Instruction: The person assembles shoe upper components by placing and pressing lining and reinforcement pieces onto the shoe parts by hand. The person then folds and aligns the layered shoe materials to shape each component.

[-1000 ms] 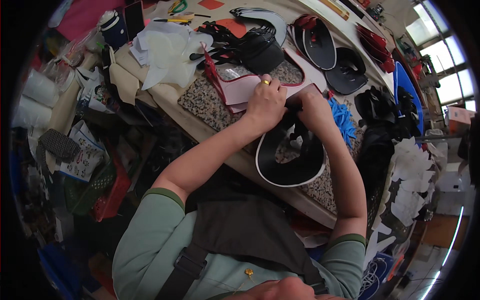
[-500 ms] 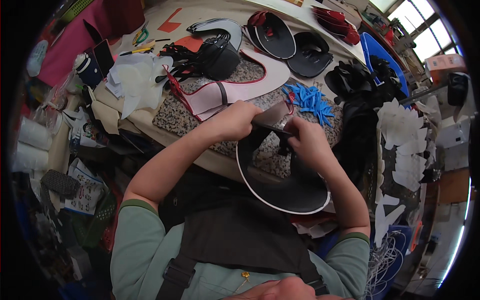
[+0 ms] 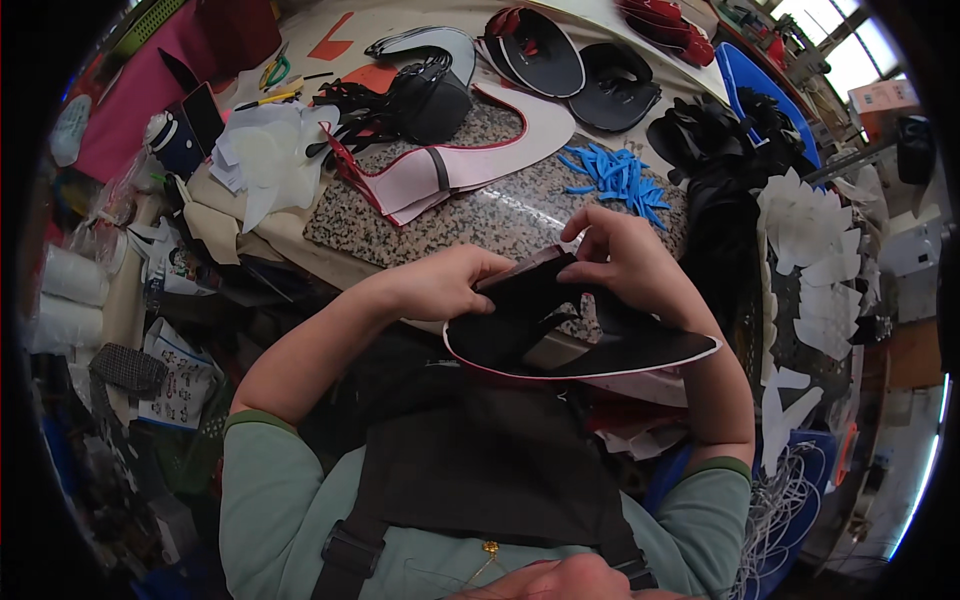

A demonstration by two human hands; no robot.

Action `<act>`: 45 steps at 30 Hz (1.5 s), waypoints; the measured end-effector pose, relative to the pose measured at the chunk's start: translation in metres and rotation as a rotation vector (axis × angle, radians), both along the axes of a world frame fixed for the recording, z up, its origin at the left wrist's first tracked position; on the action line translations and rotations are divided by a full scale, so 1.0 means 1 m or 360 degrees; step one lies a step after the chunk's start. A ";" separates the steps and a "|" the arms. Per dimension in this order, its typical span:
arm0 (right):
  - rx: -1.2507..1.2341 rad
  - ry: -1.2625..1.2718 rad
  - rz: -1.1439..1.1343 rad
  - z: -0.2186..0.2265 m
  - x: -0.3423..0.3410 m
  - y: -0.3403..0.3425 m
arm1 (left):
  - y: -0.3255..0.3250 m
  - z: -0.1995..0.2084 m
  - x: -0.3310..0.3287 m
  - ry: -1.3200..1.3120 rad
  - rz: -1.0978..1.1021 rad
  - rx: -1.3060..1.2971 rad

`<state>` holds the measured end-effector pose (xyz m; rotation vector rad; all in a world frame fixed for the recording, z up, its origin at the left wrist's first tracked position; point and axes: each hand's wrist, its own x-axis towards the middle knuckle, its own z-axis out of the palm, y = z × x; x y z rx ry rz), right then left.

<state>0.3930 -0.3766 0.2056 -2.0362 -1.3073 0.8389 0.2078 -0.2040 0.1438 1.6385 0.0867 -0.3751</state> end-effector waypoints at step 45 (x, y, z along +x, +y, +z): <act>0.0981 0.1036 -0.0809 -0.106 -0.105 -0.097 | 0.003 -0.004 0.013 -0.0524 0.0001 0.0657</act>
